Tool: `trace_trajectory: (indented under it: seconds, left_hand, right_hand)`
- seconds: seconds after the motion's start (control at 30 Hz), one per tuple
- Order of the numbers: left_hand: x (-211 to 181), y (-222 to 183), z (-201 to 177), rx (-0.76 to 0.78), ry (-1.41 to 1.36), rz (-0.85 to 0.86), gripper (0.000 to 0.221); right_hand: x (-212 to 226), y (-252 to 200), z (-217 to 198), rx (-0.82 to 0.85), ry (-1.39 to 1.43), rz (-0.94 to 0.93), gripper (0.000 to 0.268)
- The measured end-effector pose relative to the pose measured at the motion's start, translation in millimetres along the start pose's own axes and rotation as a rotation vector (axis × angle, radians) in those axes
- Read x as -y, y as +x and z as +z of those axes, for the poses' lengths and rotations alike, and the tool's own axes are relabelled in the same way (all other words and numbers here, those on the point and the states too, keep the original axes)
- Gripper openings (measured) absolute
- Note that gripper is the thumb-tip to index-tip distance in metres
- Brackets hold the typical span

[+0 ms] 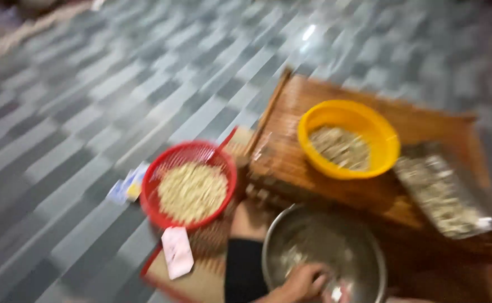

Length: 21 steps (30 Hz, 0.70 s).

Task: The person is sitting on the floor, using a knife to trim and process dried plant material in a metal bowl, sorting the processed parts into different containers.

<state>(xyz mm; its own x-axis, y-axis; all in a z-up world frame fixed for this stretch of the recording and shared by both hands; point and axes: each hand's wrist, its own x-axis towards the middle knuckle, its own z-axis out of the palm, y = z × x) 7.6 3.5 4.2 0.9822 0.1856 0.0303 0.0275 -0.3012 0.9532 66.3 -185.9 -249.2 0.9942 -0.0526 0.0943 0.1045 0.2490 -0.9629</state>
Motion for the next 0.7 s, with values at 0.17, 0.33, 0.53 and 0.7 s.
trace_trajectory:
  seconds: [0.17, 0.33, 0.53, 0.7]
  left_hand:
    - [16, 6, 9, -0.067, 0.085, 0.1, 0.033]
    - [-14, 3, -14, -0.058, -0.011, 0.087, 0.029]
    - [-19, 4, -16, -0.101, 0.015, 0.107, 0.014]
    - [-20, 6, -18, 0.084, -0.142, -0.011, 0.016]
  right_hand:
    - [198, -31, 78, 0.222, -0.107, 0.484, 0.08]
    - [246, -36, 109, 0.258, -0.147, 0.44, 0.068]
    - [263, -36, 128, 0.202, -0.172, 0.485, 0.061]
    - [270, -35, 131, 0.155, -0.118, 0.473, 0.048]
